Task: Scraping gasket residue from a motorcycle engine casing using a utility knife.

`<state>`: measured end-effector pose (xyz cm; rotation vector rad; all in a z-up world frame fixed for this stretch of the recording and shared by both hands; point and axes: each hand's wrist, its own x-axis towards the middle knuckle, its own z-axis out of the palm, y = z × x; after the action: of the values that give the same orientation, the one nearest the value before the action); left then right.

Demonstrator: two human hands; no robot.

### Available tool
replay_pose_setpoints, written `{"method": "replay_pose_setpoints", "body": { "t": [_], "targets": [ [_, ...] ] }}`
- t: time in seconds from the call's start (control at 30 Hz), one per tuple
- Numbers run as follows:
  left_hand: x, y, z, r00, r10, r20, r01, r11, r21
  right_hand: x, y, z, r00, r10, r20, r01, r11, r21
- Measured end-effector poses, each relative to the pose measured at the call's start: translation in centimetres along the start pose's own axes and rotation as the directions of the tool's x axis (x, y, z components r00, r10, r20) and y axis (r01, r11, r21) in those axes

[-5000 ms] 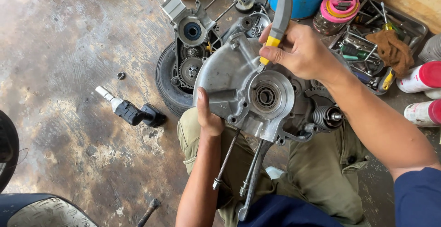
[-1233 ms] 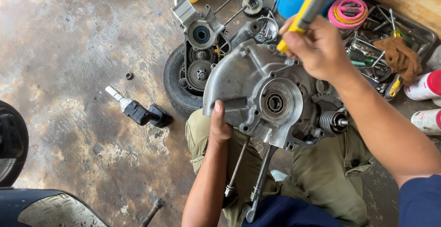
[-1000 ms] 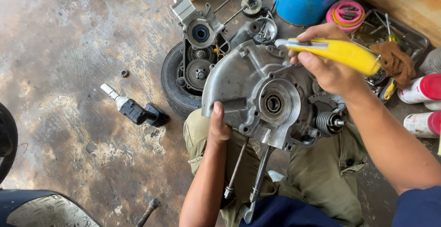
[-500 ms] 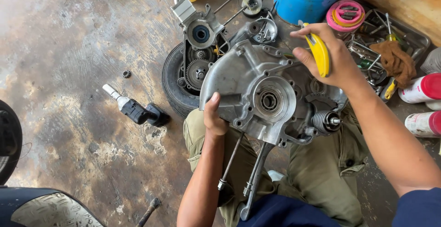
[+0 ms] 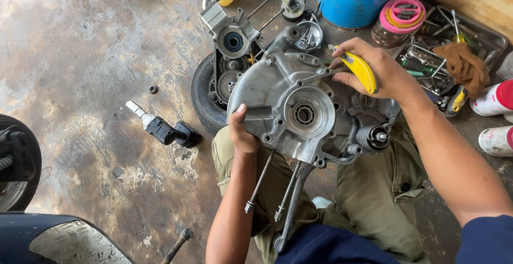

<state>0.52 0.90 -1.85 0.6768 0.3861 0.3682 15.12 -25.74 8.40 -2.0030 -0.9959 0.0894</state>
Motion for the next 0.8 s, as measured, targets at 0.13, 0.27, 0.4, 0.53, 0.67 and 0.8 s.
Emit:
{"method": "replay_pose_setpoints", "body": {
  "t": [0.13,0.27,0.4,0.53,0.67,0.8],
  "targets": [
    [-0.4,0.2,0.9,0.997,0.029,-0.072,-0.030,0.999,-0.017,0.0,-0.3,0.0,1.000,-0.002,-0.004,0.002,1.000,0.030],
    [-0.7,0.3,1.2,0.990,0.068,-0.127,-0.058,0.995,0.084,-0.4,-0.2,0.2,1.000,-0.022,-0.020,0.022,1.000,-0.001],
    [-0.2,1.5,2.0,0.980,-0.045,-0.195,0.057,0.997,0.061,-0.6,0.0,0.4,0.997,-0.048,-0.059,0.047,0.999,-0.028],
    [-0.3,1.3,1.7,0.971,-0.041,-0.235,0.051,0.998,0.037,-0.8,-0.6,0.5,0.995,-0.059,-0.076,0.056,0.998,-0.042],
    [0.6,-0.3,-1.7,0.992,0.056,0.117,-0.073,0.986,0.147,-1.1,-0.2,0.9,0.989,-0.054,-0.139,0.038,0.993,-0.114],
    [0.4,-0.3,-1.3,0.993,0.049,0.105,-0.058,0.994,0.088,-1.6,-0.5,0.9,0.984,-0.042,-0.172,0.027,0.996,-0.086]
  ]
}}
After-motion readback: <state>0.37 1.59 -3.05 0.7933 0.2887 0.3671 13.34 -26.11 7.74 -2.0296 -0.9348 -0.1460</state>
